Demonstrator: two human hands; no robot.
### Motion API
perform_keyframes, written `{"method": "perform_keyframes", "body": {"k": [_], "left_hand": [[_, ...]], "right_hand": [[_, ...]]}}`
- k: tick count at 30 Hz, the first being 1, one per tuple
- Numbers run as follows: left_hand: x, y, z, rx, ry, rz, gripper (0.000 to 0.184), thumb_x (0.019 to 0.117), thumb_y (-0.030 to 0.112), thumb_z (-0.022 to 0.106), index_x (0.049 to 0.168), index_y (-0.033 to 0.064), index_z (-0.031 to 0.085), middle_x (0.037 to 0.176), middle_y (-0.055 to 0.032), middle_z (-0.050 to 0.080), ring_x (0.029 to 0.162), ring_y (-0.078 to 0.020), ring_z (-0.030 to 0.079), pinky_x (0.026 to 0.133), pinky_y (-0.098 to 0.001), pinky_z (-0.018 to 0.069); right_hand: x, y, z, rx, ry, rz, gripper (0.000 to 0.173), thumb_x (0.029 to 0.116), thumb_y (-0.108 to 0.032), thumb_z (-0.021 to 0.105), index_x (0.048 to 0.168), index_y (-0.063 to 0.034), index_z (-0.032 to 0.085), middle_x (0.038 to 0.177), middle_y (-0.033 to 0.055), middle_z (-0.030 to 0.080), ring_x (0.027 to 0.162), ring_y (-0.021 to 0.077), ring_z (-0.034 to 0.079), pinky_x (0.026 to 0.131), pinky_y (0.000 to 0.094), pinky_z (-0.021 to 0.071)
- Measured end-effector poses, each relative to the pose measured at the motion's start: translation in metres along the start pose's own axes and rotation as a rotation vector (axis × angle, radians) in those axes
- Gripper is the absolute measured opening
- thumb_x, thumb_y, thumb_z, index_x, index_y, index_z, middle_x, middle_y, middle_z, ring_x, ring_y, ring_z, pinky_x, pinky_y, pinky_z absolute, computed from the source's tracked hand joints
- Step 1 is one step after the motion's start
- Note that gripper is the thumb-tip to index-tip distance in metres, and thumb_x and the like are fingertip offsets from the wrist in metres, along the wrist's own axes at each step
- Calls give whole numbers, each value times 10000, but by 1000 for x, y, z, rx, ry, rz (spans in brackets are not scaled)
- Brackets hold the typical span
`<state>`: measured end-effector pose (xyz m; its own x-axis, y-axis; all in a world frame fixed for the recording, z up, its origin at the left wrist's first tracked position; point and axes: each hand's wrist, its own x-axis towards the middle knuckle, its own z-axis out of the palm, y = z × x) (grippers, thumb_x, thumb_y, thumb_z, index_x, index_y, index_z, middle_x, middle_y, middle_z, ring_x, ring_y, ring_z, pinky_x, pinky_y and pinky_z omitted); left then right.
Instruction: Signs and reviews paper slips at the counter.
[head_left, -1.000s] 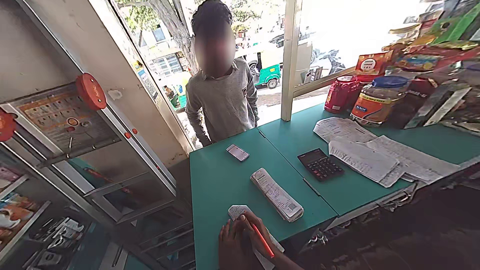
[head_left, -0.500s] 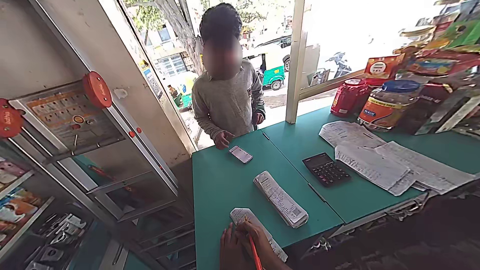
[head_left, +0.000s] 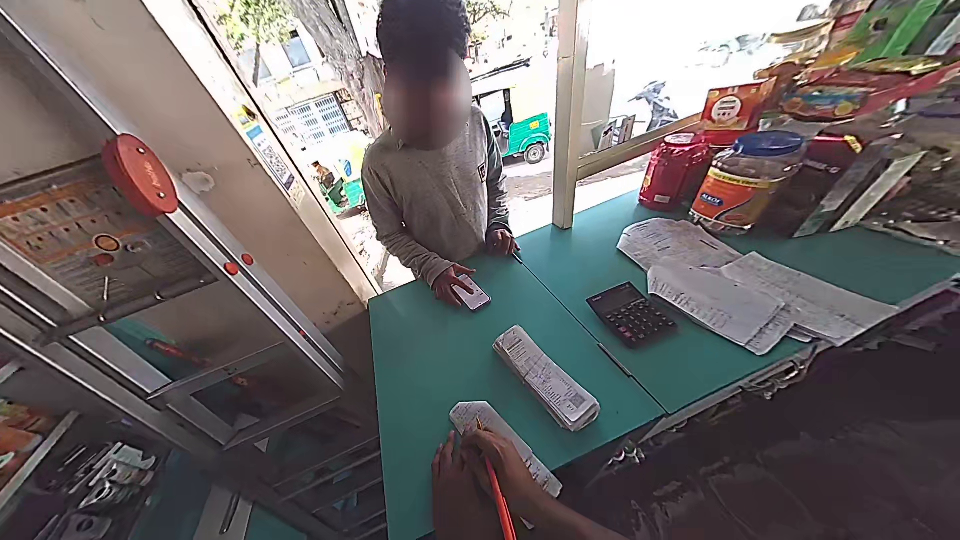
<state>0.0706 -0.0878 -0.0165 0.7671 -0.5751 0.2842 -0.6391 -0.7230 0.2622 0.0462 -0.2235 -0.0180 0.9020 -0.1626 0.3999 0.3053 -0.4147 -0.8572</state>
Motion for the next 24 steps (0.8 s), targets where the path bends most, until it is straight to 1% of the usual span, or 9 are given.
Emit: {"method": "perform_keyframes", "body": {"k": [2,5,7,10,13,16,19,21,24], "left_hand": [[1,2,-1,-13,-1,1,407,881,292,648,1189,46,750,1375,-149,647,1368,-417,511,1154,-593,351],[0,1,-1,22,-14,13,376,889,246,641,1194,54,749,1376,-124,652,1370,-402,515,1158,-585,354],[0,0,0,42,-15,18,388,880,268,651,1193,62,751,1384,-122,646,1369,-398,515,1160,-580,354],[1,0,1,49,-11,27,397,891,279,649,1217,74,745,1382,-106,652,1367,-396,520,1160,-584,355],[0,0,2,58,-4,29,398,889,305,639,1206,91,752,1391,-83,649,1371,-383,520,1161,-575,356],[0,0,3,39,7,23,412,880,323,642,1199,88,752,1399,-94,641,1369,-395,516,1154,-582,360],[0,-1,2,28,11,33,440,871,352,651,1201,78,748,1365,-128,657,1360,-420,516,1137,-606,370],[0,-2,3,36,23,42,438,877,347,647,1211,81,744,1363,-119,661,1355,-412,525,1128,-607,376],[0,-1,2,22,14,41,429,899,320,623,1230,71,735,1379,-119,651,1368,-413,512,1140,-611,359]], "right_hand": [[0,0,-1,-4,13,-9,163,980,-139,622,1045,-50,741,991,104,741,977,228,696,911,386,544],[-2,-1,-1,-5,-2,5,172,985,-145,611,1056,-44,731,1002,116,733,978,239,691,910,394,542],[-2,0,-1,-11,3,-2,170,986,-152,613,1050,-46,730,992,113,734,965,239,692,900,390,543],[0,1,-2,-7,2,4,176,988,-163,615,1045,-48,734,985,111,734,962,238,688,898,390,539],[-2,2,-2,-1,-10,2,179,996,-172,608,1057,-57,731,999,106,731,977,233,685,901,386,541],[0,0,-3,3,-16,-5,174,992,-160,609,1051,-52,732,995,109,733,968,234,687,902,385,540],[0,-1,-4,-3,-29,8,178,996,-162,606,1055,-46,728,998,109,732,971,236,688,906,390,539],[1,-2,-4,-6,-29,10,182,996,-162,606,1052,-41,729,990,115,734,970,241,690,909,394,539],[1,-3,-4,-10,-35,18,189,998,-171,603,1047,-40,729,994,119,732,981,245,689,913,400,536]]}}
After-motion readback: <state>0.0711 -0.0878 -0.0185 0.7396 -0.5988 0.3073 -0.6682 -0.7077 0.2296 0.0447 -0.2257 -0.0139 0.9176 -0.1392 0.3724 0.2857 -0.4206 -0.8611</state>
